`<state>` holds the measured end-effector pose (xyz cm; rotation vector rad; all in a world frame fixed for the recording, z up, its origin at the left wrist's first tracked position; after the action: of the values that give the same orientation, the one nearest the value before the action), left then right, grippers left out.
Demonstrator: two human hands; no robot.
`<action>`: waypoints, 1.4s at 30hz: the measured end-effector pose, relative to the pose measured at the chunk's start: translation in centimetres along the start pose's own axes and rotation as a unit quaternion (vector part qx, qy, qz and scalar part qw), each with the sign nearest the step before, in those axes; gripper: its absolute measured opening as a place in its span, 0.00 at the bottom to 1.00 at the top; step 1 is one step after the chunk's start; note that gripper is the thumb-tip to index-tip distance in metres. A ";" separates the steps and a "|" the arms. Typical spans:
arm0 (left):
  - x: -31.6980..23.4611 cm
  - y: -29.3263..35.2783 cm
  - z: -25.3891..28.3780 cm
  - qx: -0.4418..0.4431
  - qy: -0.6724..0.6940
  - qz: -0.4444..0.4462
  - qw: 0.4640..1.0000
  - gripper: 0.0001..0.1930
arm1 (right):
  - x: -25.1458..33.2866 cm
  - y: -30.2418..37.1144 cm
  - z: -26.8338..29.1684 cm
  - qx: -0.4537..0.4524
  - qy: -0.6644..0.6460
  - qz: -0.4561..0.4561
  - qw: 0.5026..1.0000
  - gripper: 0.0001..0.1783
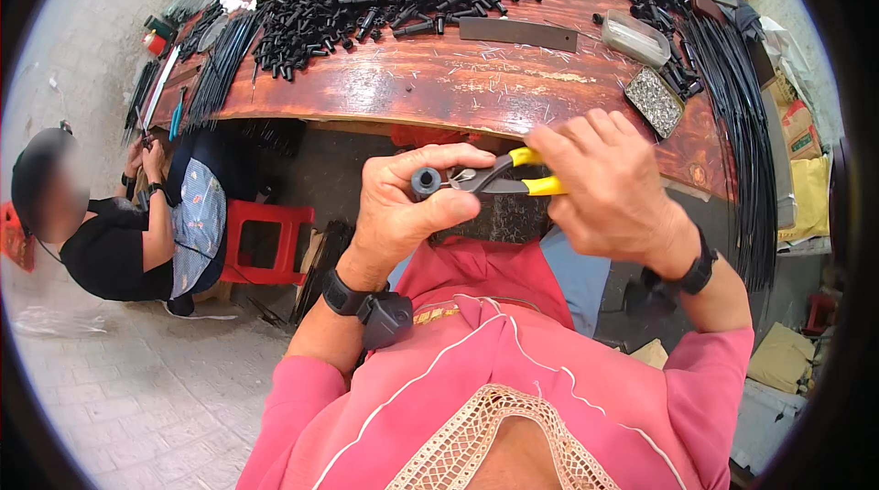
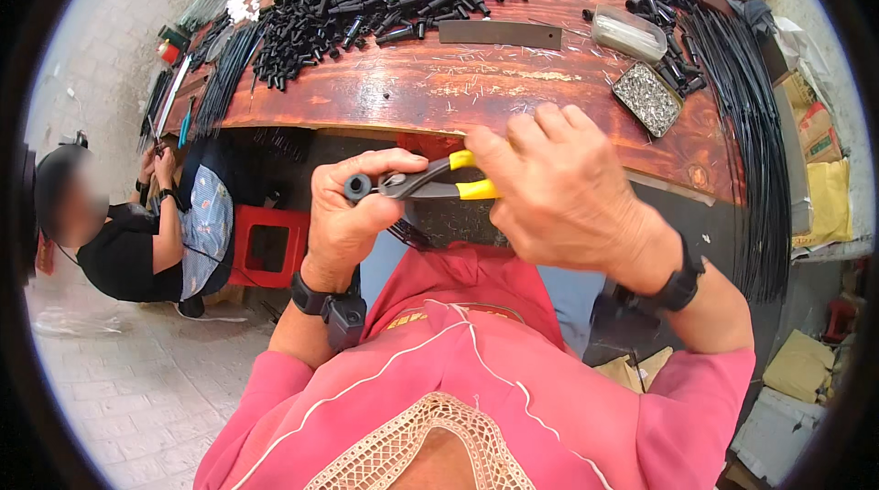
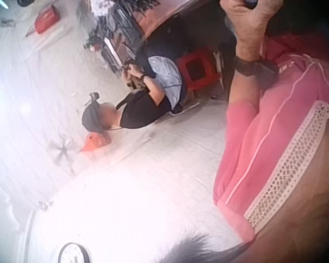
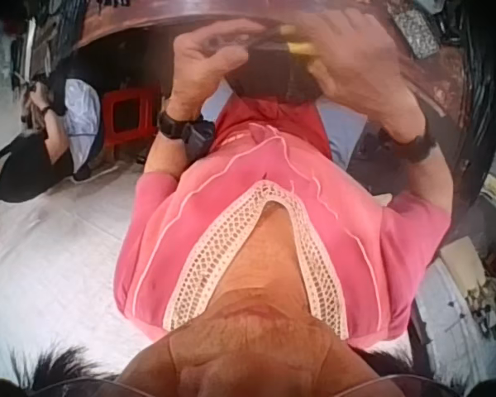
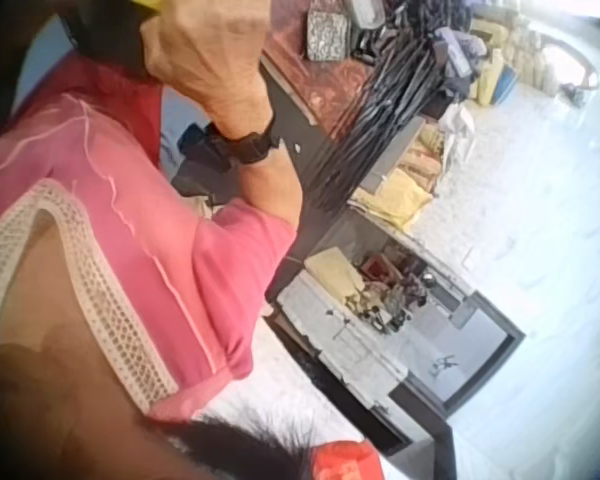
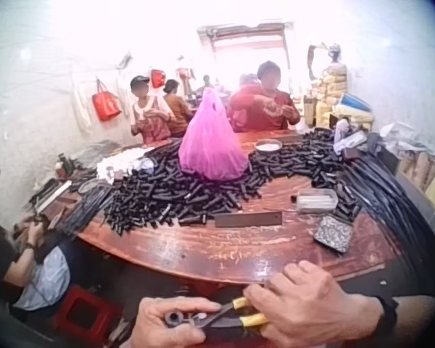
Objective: Assemble the skeletal frame and central ribs of an umbrella using pliers and cutters.
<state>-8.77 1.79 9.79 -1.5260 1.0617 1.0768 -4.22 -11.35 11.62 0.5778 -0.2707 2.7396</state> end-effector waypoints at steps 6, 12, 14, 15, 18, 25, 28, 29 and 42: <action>0.5 0.3 -2.2 0.163 -0.050 0.036 0.985 0.30 | 2.3 4.0 -9.3 0.412 -0.590 -0.106 0.686 0.26; -0.2 -0.7 -1.7 0.040 -0.071 -0.005 0.997 0.27 | 1.7 1.8 4.0 -0.119 0.209 0.026 0.970 0.26; 0.5 -0.7 -1.6 0.065 -0.028 0.034 0.997 0.33 | 1.4 2.4 4.8 -0.179 0.194 0.067 0.962 0.22; 0.4 -0.7 -1.6 0.069 -0.028 0.034 0.997 0.33 | 0.7 2.3 4.6 -0.180 0.195 0.064 0.962 0.22; 0.3 -0.3 -2.8 0.153 -0.025 0.021 0.988 0.26 | -2.2 1.7 -2.9 0.116 -0.311 -0.007 0.943 0.20; 0.1 -0.4 -2.2 0.102 -0.025 0.004 0.994 0.32 | -1.6 1.7 -2.8 0.148 -0.259 -0.076 0.951 0.29; -0.1 -0.6 -1.7 0.042 -0.032 -0.001 0.999 0.34 | 0.1 2.3 0.3 -0.113 0.187 -0.007 0.976 0.17; -0.8 -0.7 -2.5 0.055 -0.086 -0.040 0.994 0.37 | -0.5 2.1 -0.3 -0.079 0.077 -0.028 0.994 0.14; 1.2 -1.2 0.0 -0.091 0.011 0.069 0.993 0.46 | -0.6 1.4 0.1 -0.140 0.001 -0.047 0.989 0.24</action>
<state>-7.31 1.80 8.87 -1.6291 1.1225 1.2844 -4.22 -12.82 11.28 0.4956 -0.5996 2.5503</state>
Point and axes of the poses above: each hand's wrist, its own y-axis away from the middle knuckle, its own z-axis out of the back of the hand, x = y × z, the point moved 10 cm from there along -y, towards the middle knuckle, and after that the axes turned 2 degrees about y, right-handed, at the moved point
